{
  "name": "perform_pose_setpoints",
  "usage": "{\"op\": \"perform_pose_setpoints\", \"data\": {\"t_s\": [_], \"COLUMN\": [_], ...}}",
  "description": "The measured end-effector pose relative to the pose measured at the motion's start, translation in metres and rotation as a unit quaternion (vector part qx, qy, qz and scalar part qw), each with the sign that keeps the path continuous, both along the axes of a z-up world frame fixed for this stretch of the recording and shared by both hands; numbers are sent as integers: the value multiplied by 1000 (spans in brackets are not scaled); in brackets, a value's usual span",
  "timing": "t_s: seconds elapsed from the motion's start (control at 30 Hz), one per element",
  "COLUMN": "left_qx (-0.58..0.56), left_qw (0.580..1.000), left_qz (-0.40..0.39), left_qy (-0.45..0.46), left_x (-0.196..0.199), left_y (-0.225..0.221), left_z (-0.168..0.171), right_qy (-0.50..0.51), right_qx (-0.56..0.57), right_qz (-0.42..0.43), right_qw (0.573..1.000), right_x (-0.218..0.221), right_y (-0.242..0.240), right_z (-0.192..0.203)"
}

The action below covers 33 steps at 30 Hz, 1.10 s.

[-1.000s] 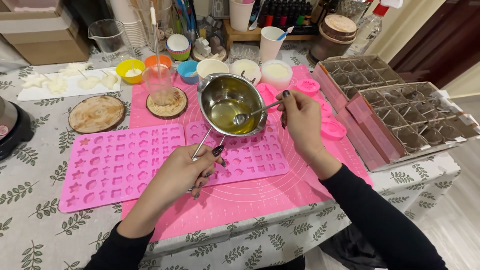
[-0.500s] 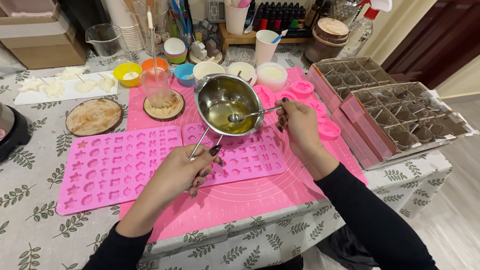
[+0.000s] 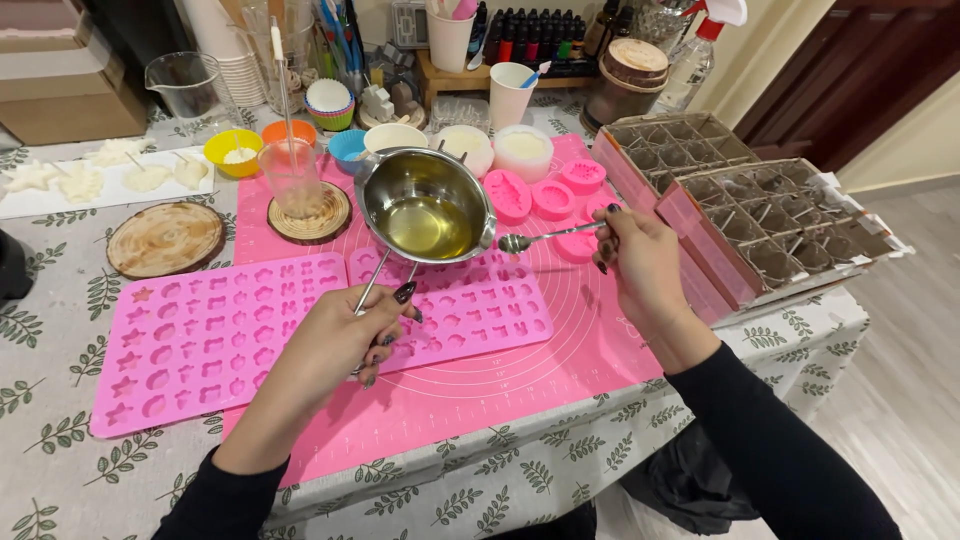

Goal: The person is pouring melted wax from a small pot into a silicone heart-shaped mold using a spoon.

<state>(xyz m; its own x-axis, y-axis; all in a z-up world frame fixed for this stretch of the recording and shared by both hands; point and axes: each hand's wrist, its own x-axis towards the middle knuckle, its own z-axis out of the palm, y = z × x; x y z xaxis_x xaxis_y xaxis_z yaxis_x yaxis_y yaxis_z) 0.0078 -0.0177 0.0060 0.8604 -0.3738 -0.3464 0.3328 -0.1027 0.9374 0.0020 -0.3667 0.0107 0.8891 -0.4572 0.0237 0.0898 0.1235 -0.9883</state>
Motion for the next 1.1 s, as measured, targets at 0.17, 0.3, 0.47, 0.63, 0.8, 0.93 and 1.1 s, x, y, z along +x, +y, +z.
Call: {"op": "perform_pose_setpoints", "data": {"t_s": [0.17, 0.3, 0.47, 0.63, 0.8, 0.93, 1.1], "left_qx": [6, 2, 2, -7, -2, -1, 7], "left_qw": [1000, 1000, 1000, 1000, 1000, 1000, 1000], "left_qz": [2, 2, 4, -1, 0, 5, -3], "left_qy": [-7, -17, -19, -12, -20, -14, -14], "left_x": [-1, -2, -5, -5, -6, -6, -6], "left_y": [-1, -1, -3, -2, -1, -1, -1], "left_z": [-1, 0, 1, -2, -2, 0, 1], "right_qy": [5, 7, -19, -55, -181, -220, -78], "right_qx": [-33, -61, -108, -193, -417, -462, -222], "right_qz": [-27, -59, -80, -111, -138, -127, -128], "right_qw": [999, 996, 991, 973, 880, 850, 963], "right_x": [-8, -8, -18, -28, -45, -47, -26], "right_y": [-12, -19, -5, 14, 35, 39, 19], "right_z": [-21, -39, -33, -25, -11, -7, -23]}}
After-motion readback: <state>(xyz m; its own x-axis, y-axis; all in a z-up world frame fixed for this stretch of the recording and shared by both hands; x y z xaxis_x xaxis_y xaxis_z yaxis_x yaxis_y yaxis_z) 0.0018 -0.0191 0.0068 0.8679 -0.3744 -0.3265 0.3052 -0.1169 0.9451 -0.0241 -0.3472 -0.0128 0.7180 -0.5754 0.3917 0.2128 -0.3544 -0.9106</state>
